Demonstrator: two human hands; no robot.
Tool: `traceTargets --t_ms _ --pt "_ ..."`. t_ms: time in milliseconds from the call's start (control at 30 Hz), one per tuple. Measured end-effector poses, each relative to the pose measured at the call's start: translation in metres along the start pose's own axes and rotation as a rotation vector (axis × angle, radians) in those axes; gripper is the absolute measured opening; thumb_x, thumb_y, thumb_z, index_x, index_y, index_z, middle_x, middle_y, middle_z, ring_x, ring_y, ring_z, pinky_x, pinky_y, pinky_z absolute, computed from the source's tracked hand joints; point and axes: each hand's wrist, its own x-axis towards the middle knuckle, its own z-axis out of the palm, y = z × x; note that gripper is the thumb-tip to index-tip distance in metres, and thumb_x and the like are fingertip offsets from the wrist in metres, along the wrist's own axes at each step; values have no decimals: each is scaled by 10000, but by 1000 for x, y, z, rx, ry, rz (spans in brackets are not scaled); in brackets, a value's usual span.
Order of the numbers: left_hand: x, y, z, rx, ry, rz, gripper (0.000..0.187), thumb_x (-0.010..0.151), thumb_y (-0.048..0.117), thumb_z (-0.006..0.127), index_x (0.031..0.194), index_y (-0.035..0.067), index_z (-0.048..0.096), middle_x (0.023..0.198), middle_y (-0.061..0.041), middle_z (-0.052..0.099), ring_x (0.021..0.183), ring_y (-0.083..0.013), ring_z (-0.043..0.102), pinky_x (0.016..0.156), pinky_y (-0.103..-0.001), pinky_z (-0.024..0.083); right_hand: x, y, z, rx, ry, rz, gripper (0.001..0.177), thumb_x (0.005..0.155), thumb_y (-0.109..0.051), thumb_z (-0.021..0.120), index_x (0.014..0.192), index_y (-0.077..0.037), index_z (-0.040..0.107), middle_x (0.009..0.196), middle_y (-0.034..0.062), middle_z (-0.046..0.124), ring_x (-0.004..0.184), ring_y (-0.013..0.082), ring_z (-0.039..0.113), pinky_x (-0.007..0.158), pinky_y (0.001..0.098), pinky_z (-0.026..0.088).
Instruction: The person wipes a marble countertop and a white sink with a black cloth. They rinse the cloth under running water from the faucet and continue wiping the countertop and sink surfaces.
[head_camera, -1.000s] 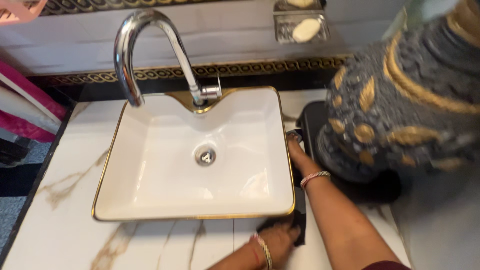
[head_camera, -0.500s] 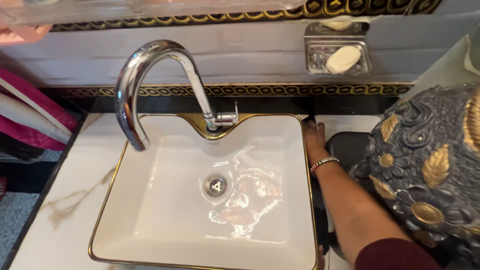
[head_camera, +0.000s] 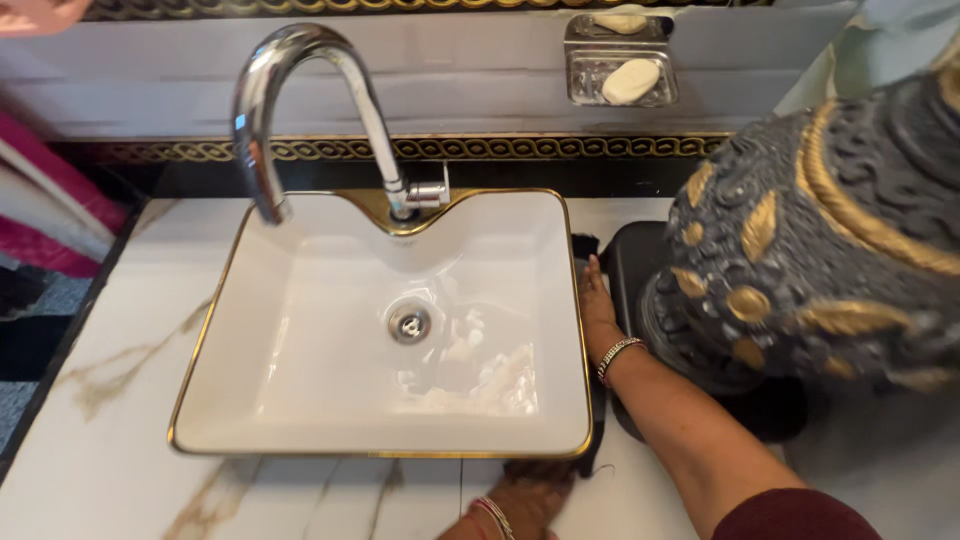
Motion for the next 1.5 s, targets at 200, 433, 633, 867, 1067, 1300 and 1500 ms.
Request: traceTargets --t_ms 200,433,633,867,1067,1300,1500 --pt "-44 -27 -28 -187 -116 -203 563 881 357 626 1373 85 606 1411 -170 606 1306 -381 563 1085 -483 426 -52 -26 -4 125 -65 22 730 1060 -494 351 1636 -77 183 1677 244 207 1539 366 212 1075 824 -118" --pt "-88 -39 -72 -367 -134 -623 382 982 382 595 1286 165 679 1279 -124 686 1213 -304 643 1070 -418 475 -142 -66 -24 107 -141 13 723 1072 -522 332 1629 -72 232 1660 247 258 1548 408 209 1118 771 -79" --pt "-111 -25 -96 -251 -29 -788 324 952 386 630 1172 185 759 1200 -95 736 1140 -289 683 1026 -419 514 -191 -114 -11 214 17 105 602 1080 -287 265 1599 10 203 1652 254 227 1519 434 220 1199 688 -8" --pt "-100 25 -93 -1 150 -666 255 870 291 723 1079 147 692 1100 -90 716 1116 -309 626 977 -474 479 -254 -157 35 778 214 184 681 1058 -347 281 1550 108 160 1644 314 101 1544 399 64 1239 437 15" --pt "-64 79 -52 130 233 -402 219 803 222 761 988 119 707 1070 -106 663 1097 -310 583 1028 -570 367 -320 -139 98 895 386 291 772 935 -340 402 1562 67 209 1666 260 142 1553 362 104 1193 433 40" --pt "-30 111 -35 88 264 -10 293 864 26 653 1153 52 692 1155 -111 667 1152 -298 615 1044 -409 477 -275 -87 128 1011 256 374 391 849 -111 467 1175 -17 662 1283 195 660 1297 311 552 1193 426 325" --pt "-14 110 -32 54 213 17 582 777 -43 623 1353 30 595 1437 -195 563 1299 -353 535 1079 -434 428 -228 -74 140 1009 505 371 322 940 -222 490 1042 -38 734 1160 194 710 1173 352 613 1112 524 356"
